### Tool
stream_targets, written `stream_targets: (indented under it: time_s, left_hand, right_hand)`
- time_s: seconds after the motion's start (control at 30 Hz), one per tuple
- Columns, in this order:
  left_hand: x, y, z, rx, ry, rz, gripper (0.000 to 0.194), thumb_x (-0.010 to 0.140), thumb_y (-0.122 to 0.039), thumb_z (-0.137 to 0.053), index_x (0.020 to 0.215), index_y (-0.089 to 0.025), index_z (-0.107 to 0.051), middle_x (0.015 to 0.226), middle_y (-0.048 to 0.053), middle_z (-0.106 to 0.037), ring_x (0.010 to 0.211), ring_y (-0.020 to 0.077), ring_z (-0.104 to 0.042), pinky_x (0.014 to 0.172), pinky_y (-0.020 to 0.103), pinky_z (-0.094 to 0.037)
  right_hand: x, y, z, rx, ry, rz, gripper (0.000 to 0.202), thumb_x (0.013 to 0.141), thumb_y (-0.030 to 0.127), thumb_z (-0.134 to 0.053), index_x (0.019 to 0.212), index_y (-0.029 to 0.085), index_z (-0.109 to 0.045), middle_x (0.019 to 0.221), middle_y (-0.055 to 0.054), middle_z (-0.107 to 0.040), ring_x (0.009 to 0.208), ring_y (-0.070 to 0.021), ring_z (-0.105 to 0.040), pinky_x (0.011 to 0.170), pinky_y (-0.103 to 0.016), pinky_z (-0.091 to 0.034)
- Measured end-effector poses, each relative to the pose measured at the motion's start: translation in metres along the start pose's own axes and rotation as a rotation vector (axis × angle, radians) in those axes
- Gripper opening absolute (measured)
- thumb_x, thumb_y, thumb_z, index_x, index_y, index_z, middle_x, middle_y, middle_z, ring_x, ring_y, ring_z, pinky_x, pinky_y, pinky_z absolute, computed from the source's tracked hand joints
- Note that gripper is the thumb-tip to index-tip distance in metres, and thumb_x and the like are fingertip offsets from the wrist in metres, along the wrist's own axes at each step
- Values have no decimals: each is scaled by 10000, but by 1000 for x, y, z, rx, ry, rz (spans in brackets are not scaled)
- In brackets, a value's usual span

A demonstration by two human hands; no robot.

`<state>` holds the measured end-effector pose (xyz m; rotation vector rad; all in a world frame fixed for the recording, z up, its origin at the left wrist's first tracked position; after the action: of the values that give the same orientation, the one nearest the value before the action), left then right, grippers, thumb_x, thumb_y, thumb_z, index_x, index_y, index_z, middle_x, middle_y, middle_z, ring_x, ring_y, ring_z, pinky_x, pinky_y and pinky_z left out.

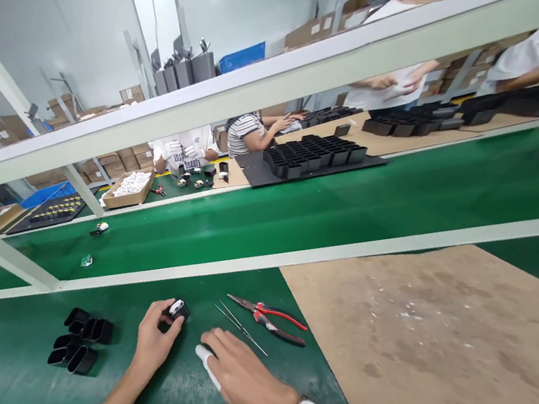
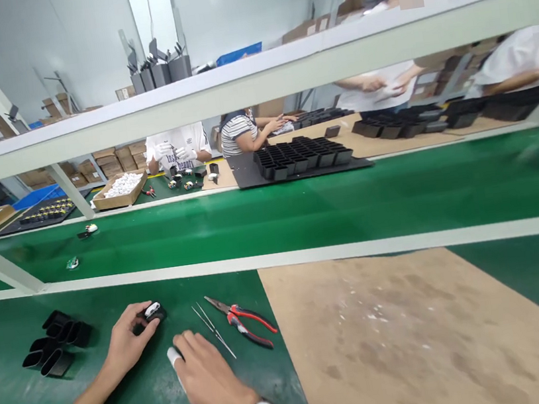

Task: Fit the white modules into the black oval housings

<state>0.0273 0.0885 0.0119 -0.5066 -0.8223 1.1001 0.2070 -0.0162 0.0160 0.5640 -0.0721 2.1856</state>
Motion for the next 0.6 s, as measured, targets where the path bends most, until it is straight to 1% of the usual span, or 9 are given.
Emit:
stream_targets:
  time_s: [0.1,0.23,0.3,0.37,0.43,0.5,0.53,0.6]
  left_hand:
    - [33,6,0,-4,-20,7,355,885,-391,-724,1203,-233,-728,1113,54,-725,731,160,-701,748,320,-603]
    - [96,24,8,43,-150,67,357,847,-368,-770,1148,-180,-740,1095,82,-731,707,166,-687,742,334,-602]
    - [125,35,11,77,-218,109,327,866,-336,-787,1130,-152,-726,1082,94,-726,768,184,-693,790,358,-602]
    - [146,42,10,108,-264,141,279,938,-330,-755,1135,-139,-700,1087,86,-716,866,200,-700,841,388,-603]
    - [158,45,6,127,-287,153,246,1000,-334,-705,1149,-140,-678,1106,72,-705,934,205,-698,863,407,-606]
    - [159,43,0,130,-298,140,236,1002,-307,-698,1165,-138,-671,1123,84,-694,945,208,-698,849,399,-614]
    - [156,41,-3,127,-302,124,248,984,-274,-706,1183,-133,-667,1137,103,-686,949,215,-699,834,389,-618]
    - [140,31,-7,126,-304,69,318,940,-210,-709,1240,-124,-648,1197,151,-659,1010,242,-695,821,379,-625]
  right_hand:
    - [-3,7,-6,-25,-3,51,275,871,72,-661,1131,164,-670,1225,-96,-663,1078,-261,-600,961,-400,-541]
    - [-6,1,-10,-44,21,62,244,845,121,-706,1084,167,-687,1242,-92,-664,1079,-269,-614,951,-394,-554]
    - [-6,-3,-12,-46,20,73,189,846,149,-710,1032,177,-697,1228,-89,-673,1068,-270,-618,941,-386,-556]
    - [-7,-6,-15,-48,6,83,110,863,158,-693,969,189,-702,1202,-84,-685,1044,-261,-622,923,-374,-556]
    - [-6,-9,-17,-38,-2,96,57,869,161,-690,914,196,-699,1173,-76,-692,1019,-250,-624,898,-361,-555]
    - [-6,-11,-18,-24,-4,109,40,861,167,-705,884,198,-694,1166,-71,-693,1015,-245,-624,883,-354,-553]
    - [-5,-11,-18,-17,-4,113,42,858,170,-713,879,200,-692,1164,-68,-693,1015,-244,-623,880,-352,-552]
    - [-5,-10,-16,-10,-8,121,64,851,179,-729,900,202,-693,1170,-72,-692,1018,-249,-621,875,-354,-549]
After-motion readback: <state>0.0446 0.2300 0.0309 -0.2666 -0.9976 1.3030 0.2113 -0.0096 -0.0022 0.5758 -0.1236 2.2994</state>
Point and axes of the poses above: each hand's wrist, its own x-axis towards the middle knuckle, its own z-axis out of the back of the hand, y = z × x, the point moved 6 cm from there along x, towards the middle knuckle
